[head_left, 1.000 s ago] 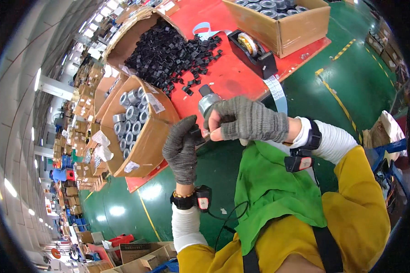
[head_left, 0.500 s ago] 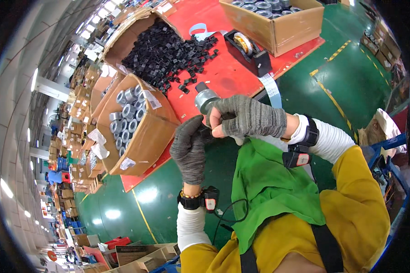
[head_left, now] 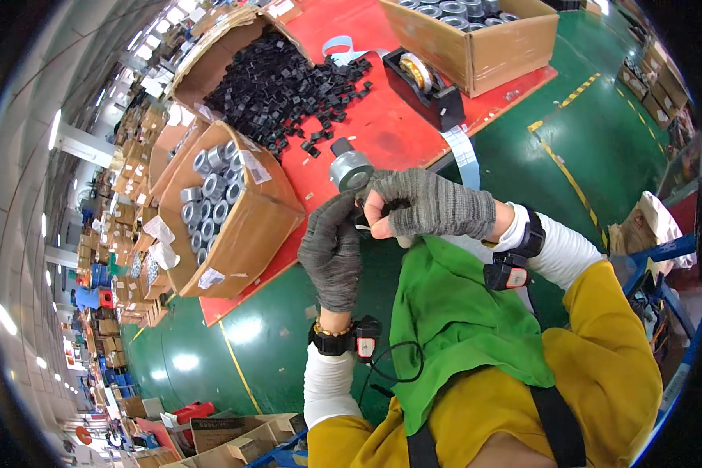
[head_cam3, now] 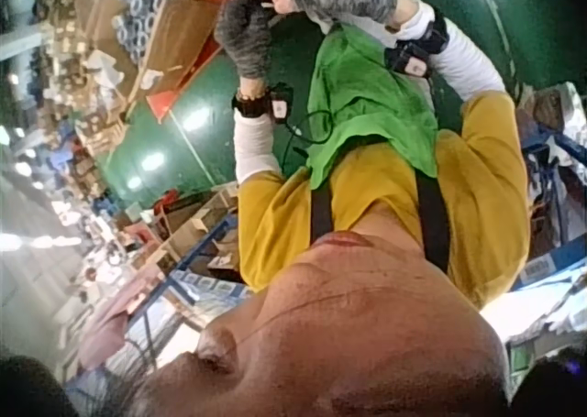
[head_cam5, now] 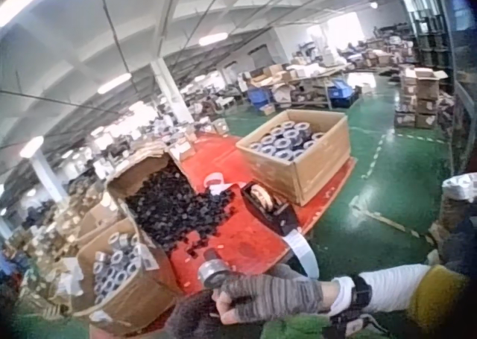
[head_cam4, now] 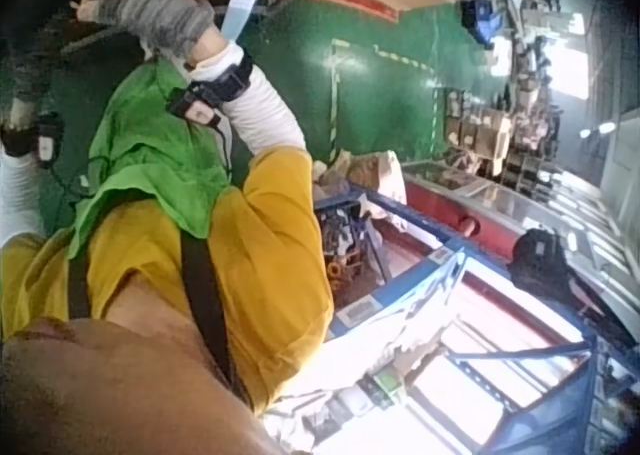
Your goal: Assemble metal casing components by fitting them together and applying adhesive labels.
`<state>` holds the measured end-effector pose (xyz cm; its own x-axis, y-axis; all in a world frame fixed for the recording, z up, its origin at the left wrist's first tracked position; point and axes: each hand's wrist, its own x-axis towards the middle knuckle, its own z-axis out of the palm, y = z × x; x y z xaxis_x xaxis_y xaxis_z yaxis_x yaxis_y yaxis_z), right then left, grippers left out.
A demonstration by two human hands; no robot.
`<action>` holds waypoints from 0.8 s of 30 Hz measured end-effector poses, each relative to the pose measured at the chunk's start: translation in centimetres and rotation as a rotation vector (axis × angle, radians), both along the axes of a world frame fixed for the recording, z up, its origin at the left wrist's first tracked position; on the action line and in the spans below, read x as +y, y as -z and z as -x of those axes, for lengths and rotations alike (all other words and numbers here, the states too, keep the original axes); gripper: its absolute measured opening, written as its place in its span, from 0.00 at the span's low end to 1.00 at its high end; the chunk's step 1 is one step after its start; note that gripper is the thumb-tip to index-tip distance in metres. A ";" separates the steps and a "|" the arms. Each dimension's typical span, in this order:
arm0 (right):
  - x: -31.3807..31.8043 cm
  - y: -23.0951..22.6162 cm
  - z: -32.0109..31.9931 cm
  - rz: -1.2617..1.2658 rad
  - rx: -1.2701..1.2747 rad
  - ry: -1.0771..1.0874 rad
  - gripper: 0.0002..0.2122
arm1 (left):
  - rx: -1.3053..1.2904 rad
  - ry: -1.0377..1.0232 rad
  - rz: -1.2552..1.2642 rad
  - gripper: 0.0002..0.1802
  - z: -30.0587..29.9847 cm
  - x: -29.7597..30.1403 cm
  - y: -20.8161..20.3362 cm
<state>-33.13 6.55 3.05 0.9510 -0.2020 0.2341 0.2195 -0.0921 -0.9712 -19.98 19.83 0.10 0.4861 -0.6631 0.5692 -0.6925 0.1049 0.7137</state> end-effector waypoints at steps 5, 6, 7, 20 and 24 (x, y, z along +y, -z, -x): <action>-0.1 -0.1 0.4 -0.103 0.094 0.006 0.05 | -0.078 0.008 0.000 0.15 0.5 -0.2 -0.4; -0.1 -0.1 0.5 -0.141 0.132 0.017 0.05 | -0.078 0.008 -0.001 0.15 0.6 -0.2 -0.3; -0.2 0.1 0.5 -0.142 0.131 0.018 0.05 | -0.033 0.016 0.001 0.15 0.6 -0.2 -0.2; 0.5 1.1 0.8 -0.150 -0.037 0.143 0.05 | 0.060 0.029 -0.006 0.16 1.0 -0.5 0.5; 0.7 0.9 1.1 -0.149 -0.019 0.185 0.05 | 0.045 0.017 -0.016 0.15 1.1 -0.5 0.6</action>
